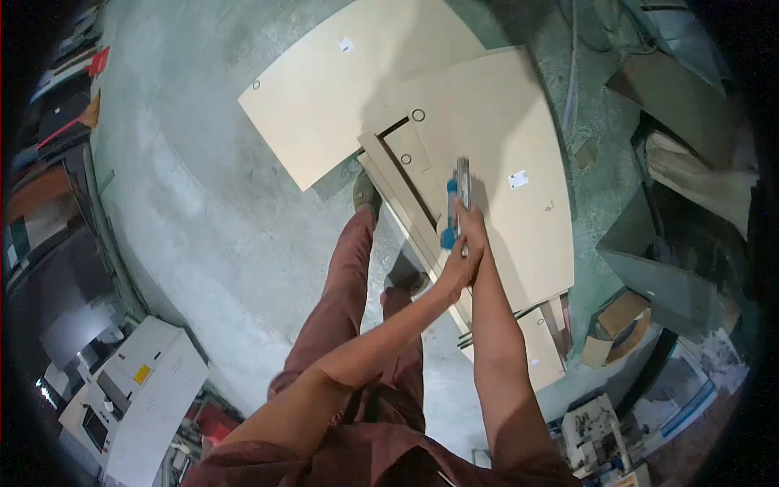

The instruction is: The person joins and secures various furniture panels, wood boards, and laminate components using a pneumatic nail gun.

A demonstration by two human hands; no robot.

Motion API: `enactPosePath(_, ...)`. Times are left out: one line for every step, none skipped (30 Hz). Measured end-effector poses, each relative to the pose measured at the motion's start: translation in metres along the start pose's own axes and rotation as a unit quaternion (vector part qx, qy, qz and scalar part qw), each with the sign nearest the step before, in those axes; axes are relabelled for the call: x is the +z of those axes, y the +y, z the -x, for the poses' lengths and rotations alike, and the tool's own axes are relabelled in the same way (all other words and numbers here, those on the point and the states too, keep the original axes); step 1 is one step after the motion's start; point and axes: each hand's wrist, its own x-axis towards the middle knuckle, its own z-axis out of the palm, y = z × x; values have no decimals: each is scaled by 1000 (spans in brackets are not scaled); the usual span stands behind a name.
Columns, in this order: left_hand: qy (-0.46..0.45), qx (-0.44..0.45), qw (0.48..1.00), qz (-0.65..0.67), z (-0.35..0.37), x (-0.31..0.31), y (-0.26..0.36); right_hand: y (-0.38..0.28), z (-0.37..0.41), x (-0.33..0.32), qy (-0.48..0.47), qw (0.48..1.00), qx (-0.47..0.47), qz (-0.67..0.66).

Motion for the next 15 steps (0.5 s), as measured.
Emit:
enactPosePath(-7,31,999,-7,-8,-6,15,-18,-7,9,-6,1000,-14,-7)
enactPosePath(-4,36,999,-7,-17,-10,30,-37,-18,17,-8,999,-31,-20)
enactPosePath(-2,29,1000,-10,-27,-14,45,-57,-28,24,-25,998,-48,-38)
enactPosePath(1,69,998,-15,-37,-18,60,-74,-39,32,-44,996,-64,-53)
enactPosePath(5,108,994,-20,-45,-22,74,-91,-47,39,-46,996,-56,-55)
enactPosePath(17,112,994,-5,-49,-24,93,-105,-57,46,-43,994,-64,-83)
enactPosePath(19,107,994,-6,-57,-28,105,-117,-66,52,-38,990,-73,-113)
enactPosePath(24,122,992,-18,-64,-32,116,-127,-73,57,-37,990,-69,-116)
enactPosePath(28,137,990,-30,-73,-35,124,-134,-80,61,-41,987,-56,-144)
enactPosePath(26,139,988,-55,-79,-40,130,-139,-85,63,-46,983,-42,-171)
enactPosePath(24,136,989,-56,-83,-42,134,-143,-89,66,-43,983,-40,-172)
enactPosePath(27,138,988,-62,-86,-44,138,-143,-93,69,-53,979,-35,-196)
enactPosePath(30,141,987,-69,-89,-45,141,-144,-98,71,-63,973,-31,-219)
enactPosePath(28,139,987,-70,-91,-46,145,-144,-102,72,-61,973,-30,-221)
enactPosePath(39,131,987,-84,-93,-48,147,-144,-105,73,-54,976,-23,-211)
